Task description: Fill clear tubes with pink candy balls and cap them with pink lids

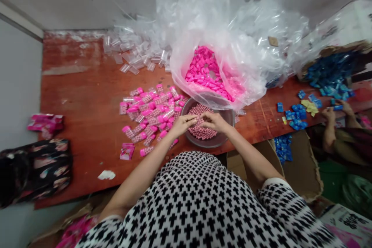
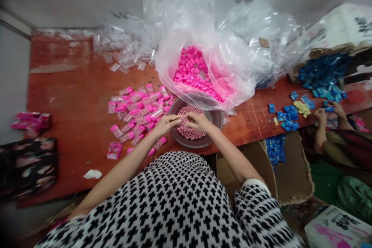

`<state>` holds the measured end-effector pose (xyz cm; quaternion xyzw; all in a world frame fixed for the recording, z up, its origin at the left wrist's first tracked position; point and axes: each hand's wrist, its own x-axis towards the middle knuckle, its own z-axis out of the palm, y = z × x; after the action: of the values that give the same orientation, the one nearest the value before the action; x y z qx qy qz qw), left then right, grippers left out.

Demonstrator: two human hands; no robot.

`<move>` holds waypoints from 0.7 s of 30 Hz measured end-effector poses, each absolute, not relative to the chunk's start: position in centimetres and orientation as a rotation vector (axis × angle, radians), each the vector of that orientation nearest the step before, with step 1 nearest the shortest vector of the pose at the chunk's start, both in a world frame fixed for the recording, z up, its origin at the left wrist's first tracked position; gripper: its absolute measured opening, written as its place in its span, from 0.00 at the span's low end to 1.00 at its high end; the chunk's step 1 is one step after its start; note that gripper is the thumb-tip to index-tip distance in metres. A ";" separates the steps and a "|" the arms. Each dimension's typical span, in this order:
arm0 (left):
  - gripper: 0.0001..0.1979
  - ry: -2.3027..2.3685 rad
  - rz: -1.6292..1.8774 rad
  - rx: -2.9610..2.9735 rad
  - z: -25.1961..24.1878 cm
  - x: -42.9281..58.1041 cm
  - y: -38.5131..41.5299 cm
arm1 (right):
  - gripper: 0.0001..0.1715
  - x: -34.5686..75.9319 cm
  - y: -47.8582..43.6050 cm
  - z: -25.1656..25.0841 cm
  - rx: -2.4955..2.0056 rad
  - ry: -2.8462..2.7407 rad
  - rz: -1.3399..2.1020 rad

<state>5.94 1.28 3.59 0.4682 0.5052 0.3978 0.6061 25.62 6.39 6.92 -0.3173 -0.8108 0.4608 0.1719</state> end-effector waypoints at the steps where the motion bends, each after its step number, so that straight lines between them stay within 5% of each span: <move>1: 0.19 1.178 0.902 1.142 3.5 5.8 1.3 | 0.15 25.6 6.4 6.9 -0.892 -2.327 1.328; 11: 0.12 1.237 0.863 1.507 3.6 5.6 2.6 | 0.07 25.8 7.3 6.5 -1.013 -2.540 1.308; 15: 0.13 1.325 0.892 1.483 3.4 4.5 2.9 | 0.16 26.1 10.5 7.7 -1.007 -2.807 1.276; 21: 0.19 1.388 0.983 1.062 2.1 4.1 2.8 | 0.17 25.0 22.4 6.4 -1.695 -2.389 0.580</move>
<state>4.09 2.82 2.11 0.4464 0.5835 0.4133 0.5379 24.98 22.42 6.35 -0.5660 -0.7976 0.1937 0.0777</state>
